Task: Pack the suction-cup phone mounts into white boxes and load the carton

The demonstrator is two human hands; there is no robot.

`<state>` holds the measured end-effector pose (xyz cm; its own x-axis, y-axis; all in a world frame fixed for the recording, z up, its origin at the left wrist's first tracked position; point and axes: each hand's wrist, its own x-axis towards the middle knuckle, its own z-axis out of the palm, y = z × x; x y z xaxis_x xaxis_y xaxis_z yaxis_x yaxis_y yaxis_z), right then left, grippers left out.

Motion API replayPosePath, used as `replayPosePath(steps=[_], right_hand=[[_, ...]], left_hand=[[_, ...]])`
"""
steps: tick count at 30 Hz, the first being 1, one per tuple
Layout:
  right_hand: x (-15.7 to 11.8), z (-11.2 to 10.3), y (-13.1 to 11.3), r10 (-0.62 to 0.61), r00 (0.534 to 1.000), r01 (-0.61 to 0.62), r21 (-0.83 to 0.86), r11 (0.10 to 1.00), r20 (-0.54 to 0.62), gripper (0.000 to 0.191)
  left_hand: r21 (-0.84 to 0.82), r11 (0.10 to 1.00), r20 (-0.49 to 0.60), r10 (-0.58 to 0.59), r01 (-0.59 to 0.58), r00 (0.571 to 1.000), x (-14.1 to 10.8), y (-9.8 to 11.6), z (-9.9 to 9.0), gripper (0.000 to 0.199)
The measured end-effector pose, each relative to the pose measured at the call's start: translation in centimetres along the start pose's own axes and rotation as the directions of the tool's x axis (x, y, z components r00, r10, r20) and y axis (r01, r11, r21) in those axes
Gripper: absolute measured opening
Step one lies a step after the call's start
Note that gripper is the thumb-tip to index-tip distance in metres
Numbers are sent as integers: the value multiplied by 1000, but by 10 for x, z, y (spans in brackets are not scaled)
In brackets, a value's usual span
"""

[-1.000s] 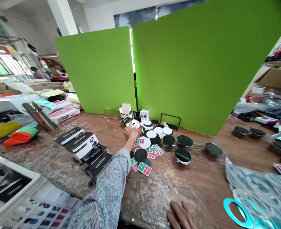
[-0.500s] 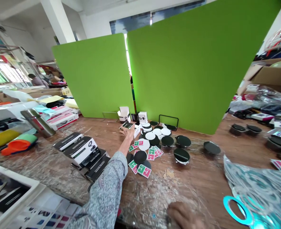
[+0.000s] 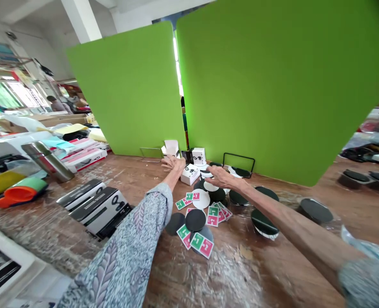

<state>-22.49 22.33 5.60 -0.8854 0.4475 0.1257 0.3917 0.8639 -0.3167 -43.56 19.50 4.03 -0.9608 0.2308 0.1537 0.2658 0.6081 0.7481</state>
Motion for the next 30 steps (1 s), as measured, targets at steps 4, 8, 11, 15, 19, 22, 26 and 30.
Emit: replayPosePath(steps=[4,8,11,15,19,22,26,30], right_hand=[[45,26,-14,18,1000,-19,52,998,19,54],[77,47,-24,116,993,-117,66,991,20,68],[87,53,-26,151,988,-152,69,986,23,60],[78,38,-18,61,998,-62,44,997,21,58],[42,-1,9,-82,995,82,8,997,49,56],[9,-34,45,-90,996,91,-23,996,30,59],[-32,-64,94,-58,998,56,-59,997,-24,60],[-61,-71,133,-47,997,38,-134,990,-62,62]], left_hand=[[96,995,30,6,-9,1000,25,-2,5,66],[166,981,57,90,-98,994,40,-2,14,42],[198,970,57,133,-141,990,48,-1,18,26],[237,933,95,257,-272,962,53,-1,18,21],[260,888,169,344,-378,924,51,-2,11,28],[291,874,204,341,-389,918,44,4,1,22],[289,845,273,378,-450,885,26,29,-16,16],[158,803,424,470,-574,774,-12,71,-20,26]])
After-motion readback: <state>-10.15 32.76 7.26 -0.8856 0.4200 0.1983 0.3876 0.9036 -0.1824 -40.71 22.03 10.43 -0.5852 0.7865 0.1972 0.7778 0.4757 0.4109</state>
